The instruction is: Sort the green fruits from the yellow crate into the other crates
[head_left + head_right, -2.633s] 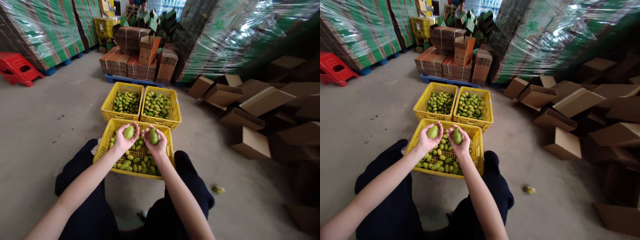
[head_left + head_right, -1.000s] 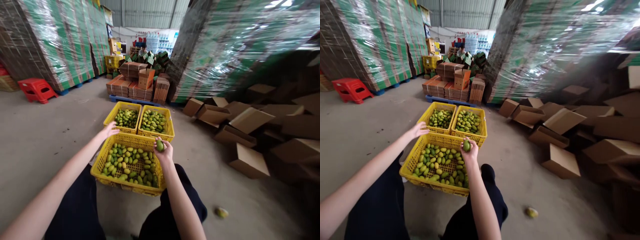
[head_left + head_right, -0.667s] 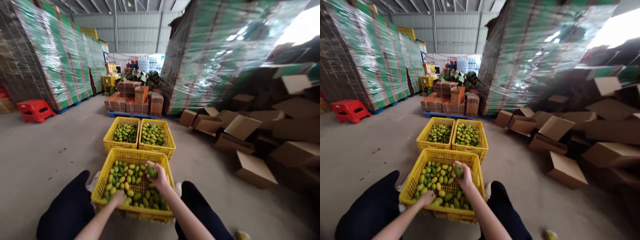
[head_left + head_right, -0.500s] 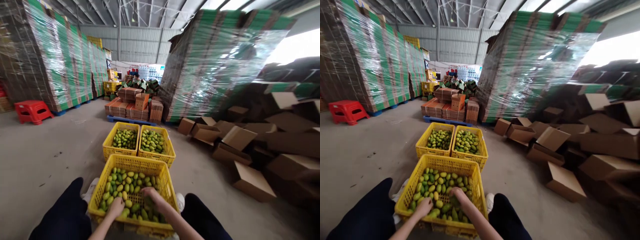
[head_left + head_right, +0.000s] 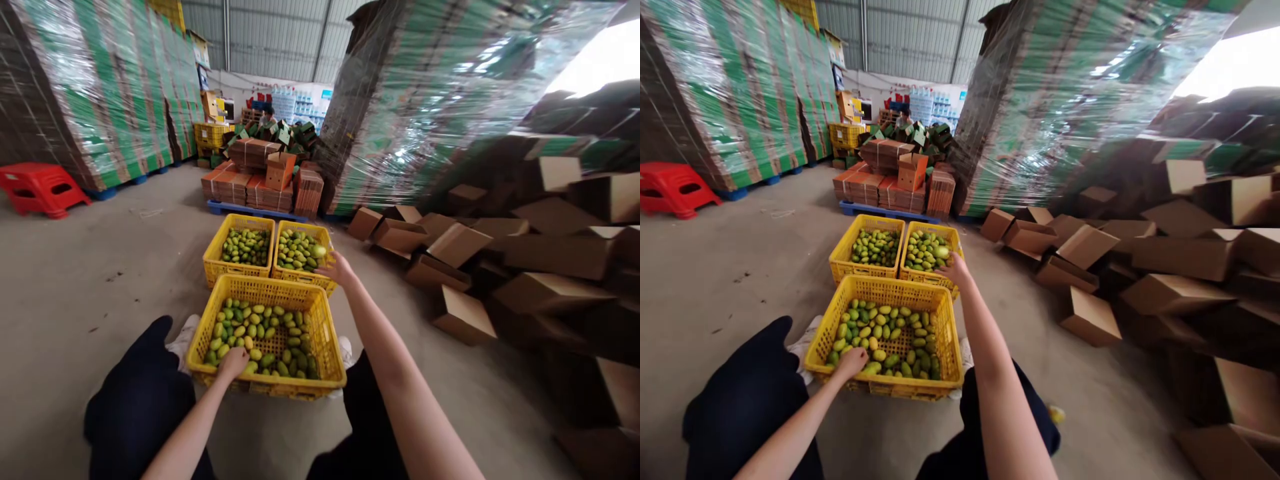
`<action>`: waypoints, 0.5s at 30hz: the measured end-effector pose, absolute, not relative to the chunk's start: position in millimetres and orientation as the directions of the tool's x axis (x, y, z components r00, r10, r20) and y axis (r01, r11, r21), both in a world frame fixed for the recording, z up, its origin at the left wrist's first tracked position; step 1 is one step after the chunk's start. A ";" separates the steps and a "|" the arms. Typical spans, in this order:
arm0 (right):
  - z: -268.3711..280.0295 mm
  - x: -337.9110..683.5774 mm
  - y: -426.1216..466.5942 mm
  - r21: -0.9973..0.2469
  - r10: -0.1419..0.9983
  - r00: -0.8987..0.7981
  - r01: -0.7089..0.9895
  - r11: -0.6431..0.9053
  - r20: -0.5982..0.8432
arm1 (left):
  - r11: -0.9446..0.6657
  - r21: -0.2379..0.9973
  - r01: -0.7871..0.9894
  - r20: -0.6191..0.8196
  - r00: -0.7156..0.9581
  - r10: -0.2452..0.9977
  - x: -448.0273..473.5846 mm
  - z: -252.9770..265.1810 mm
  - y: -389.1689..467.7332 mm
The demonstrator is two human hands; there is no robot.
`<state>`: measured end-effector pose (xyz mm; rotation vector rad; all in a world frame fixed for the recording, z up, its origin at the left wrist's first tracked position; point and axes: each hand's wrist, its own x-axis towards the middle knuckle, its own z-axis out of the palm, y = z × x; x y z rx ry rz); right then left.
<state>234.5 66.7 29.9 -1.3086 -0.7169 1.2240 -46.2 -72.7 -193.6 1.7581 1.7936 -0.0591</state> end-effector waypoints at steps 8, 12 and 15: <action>-45.2 284.8 21.5 -0.818 0.843 0.163 0.207 -0.537 -0.512 | 0.089 0.362 0.928 -0.428 0.080 0.900 -47.1 -186.2 -75.7; -111.0 273.0 -10.5 -0.668 0.772 0.008 0.495 -0.555 -0.636 | 0.068 0.365 0.929 -0.414 0.097 0.905 -50.3 -184.6 -77.1; -145.9 258.1 -10.8 -0.608 0.777 -0.072 0.670 -0.427 -0.625 | 0.069 0.361 0.930 -0.403 0.089 0.911 -50.6 -183.0 -80.6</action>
